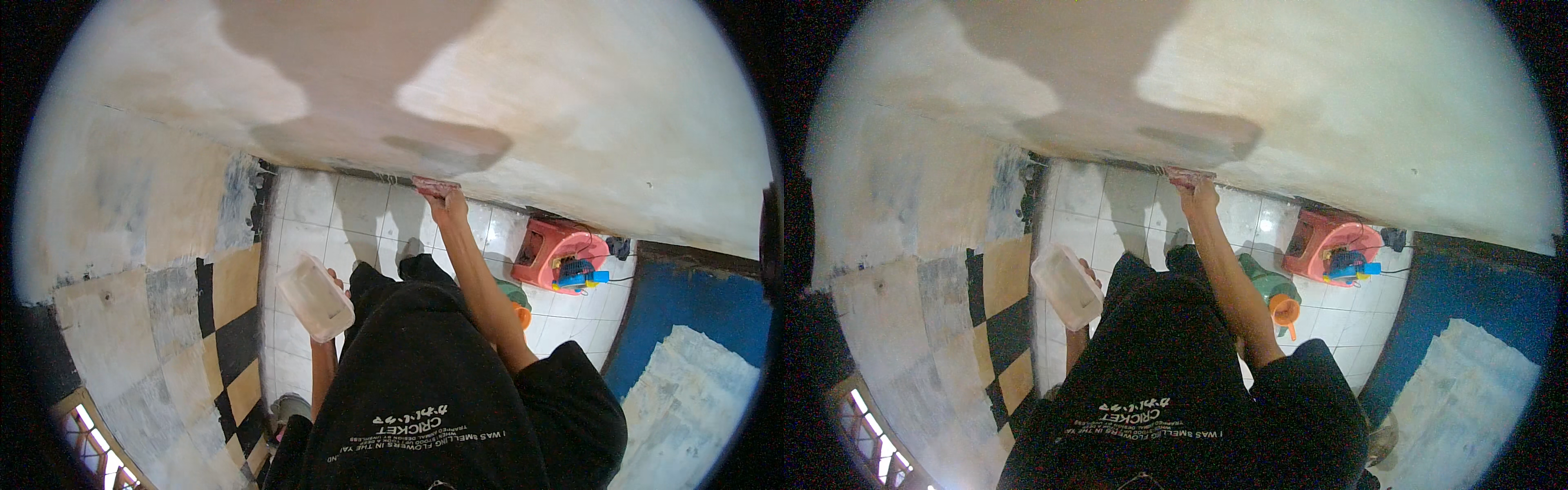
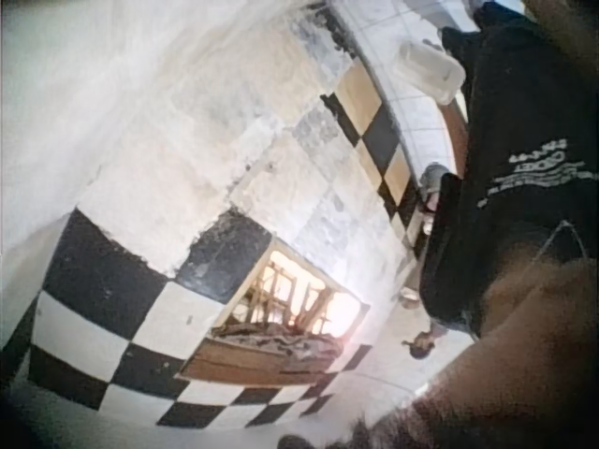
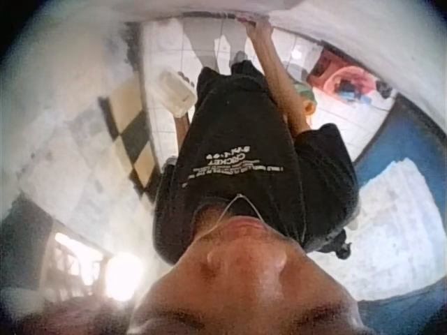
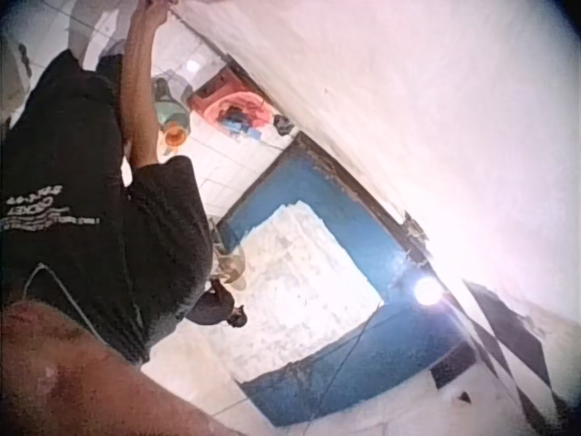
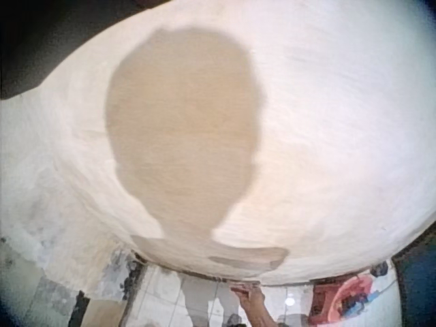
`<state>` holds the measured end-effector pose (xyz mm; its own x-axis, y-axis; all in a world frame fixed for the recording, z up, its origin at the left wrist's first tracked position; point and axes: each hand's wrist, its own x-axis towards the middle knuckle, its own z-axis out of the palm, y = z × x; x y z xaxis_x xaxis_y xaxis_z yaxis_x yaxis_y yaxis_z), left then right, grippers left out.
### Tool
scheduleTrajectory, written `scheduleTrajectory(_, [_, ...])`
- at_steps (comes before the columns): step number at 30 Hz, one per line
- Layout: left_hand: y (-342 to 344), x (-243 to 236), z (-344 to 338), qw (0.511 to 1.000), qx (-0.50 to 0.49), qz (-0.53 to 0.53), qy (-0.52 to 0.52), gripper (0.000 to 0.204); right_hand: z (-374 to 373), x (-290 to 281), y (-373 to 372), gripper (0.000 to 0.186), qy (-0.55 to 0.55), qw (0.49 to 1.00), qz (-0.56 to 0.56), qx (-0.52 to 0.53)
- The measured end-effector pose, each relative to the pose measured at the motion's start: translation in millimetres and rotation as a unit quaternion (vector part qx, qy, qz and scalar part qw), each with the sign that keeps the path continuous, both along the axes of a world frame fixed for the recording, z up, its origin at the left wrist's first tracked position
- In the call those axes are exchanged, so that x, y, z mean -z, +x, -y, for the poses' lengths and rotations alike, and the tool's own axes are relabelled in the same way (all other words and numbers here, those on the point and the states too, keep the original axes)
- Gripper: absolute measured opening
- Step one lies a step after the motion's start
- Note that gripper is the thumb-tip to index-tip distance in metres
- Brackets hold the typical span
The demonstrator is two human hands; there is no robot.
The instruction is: The person applies a white substance from a container onto a wall using a red trowel, spreading it across several areas.
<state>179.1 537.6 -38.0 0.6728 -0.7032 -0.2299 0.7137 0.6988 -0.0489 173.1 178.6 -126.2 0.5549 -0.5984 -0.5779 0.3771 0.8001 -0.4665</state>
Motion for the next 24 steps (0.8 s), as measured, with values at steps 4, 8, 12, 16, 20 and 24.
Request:
scheduleTrajectory(4, [1,-7,2,1.000,0.000,0.016,0.013,0.067,45,-3,47,0.033,0.013,0.997,0.016,0.075])
scheduleTrajectory(8, [10,-16,-3,1.000,-0.002,0.022,0.006,0.069,49,-10,39,0.030,-0.191,0.981,0.000,-0.029])
scheduleTrajectory(12, [2,1,-18,0.999,-0.031,-0.013,0.019,0.072,-11,-77,-5,0.037,-0.250,0.953,-0.130,-0.107])
scheduleTrajectory(16, [6,-1,-13,0.999,-0.016,-0.035,-0.009,0.074,-12,-70,-12,0.040,0.085,0.996,0.038,0.002])
scheduleTrajectory(20, [12,-5,-6,0.999,0.009,-0.029,-0.011,0.074,41,24,14,0.038,0.070,0.996,-0.013,0.062])
scheduleTrajectory(24, [14,4,-20,1.000,0.016,-0.013,-0.012,0.074,61,-27,42,0.039,-0.024,0.995,0.041,0.091])
